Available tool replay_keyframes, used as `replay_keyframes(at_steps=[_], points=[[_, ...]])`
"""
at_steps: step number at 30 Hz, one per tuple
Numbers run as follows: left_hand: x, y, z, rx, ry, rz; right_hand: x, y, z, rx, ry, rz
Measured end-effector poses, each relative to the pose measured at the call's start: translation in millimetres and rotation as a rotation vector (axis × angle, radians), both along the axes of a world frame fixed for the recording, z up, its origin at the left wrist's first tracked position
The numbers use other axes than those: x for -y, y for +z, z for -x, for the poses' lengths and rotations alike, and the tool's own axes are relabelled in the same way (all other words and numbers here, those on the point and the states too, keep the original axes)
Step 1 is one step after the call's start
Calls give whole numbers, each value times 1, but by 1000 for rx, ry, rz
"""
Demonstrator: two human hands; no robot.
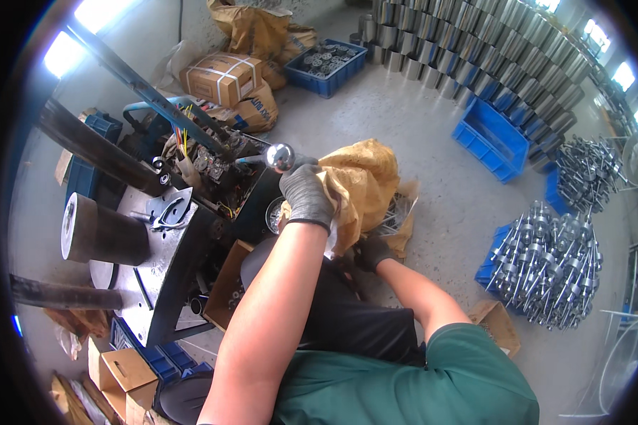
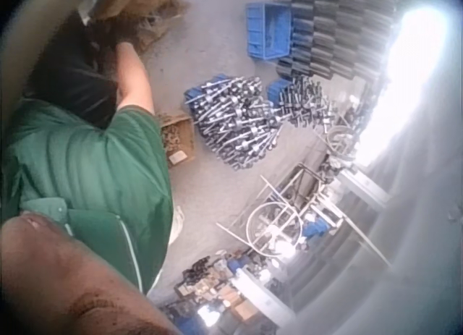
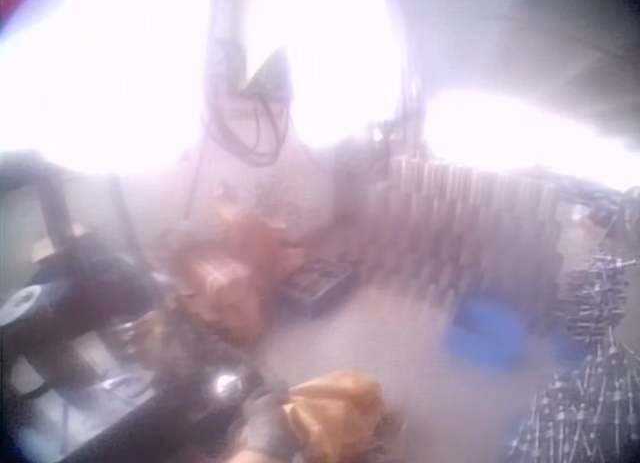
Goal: Inspecting and organizing metal parts using a caliper at a industrial press workstation.
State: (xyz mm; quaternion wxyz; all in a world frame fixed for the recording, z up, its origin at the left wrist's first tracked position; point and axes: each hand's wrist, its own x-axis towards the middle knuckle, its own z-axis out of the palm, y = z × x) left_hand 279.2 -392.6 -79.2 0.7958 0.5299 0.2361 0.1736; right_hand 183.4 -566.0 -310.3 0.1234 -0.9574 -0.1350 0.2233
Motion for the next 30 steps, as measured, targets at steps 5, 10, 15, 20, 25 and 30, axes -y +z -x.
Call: replay_keyframes(at_steps=[5, 10, 15, 20, 25, 30], points=[[1, -1, 2, -88, -7, 159, 54, -13, 44, 34, -257, -242], [5, 7, 12, -50, -87, 146, 82, -16, 51, 197, -828, -718], [31, -7, 37, -63, -177, -37, 99, -55, -37, -214, -675, -1116], [55, -24, 87, -345, -1172, -778, 96, -136, -150, -189, -659, -1872], [55, -31, 95, -287, -1512, -1467, 78, -96, -151, 80, -905, -1433], [62, -75, 93, -242, -1890, -1582, 41, -5, -114, 48, -702, -999]])
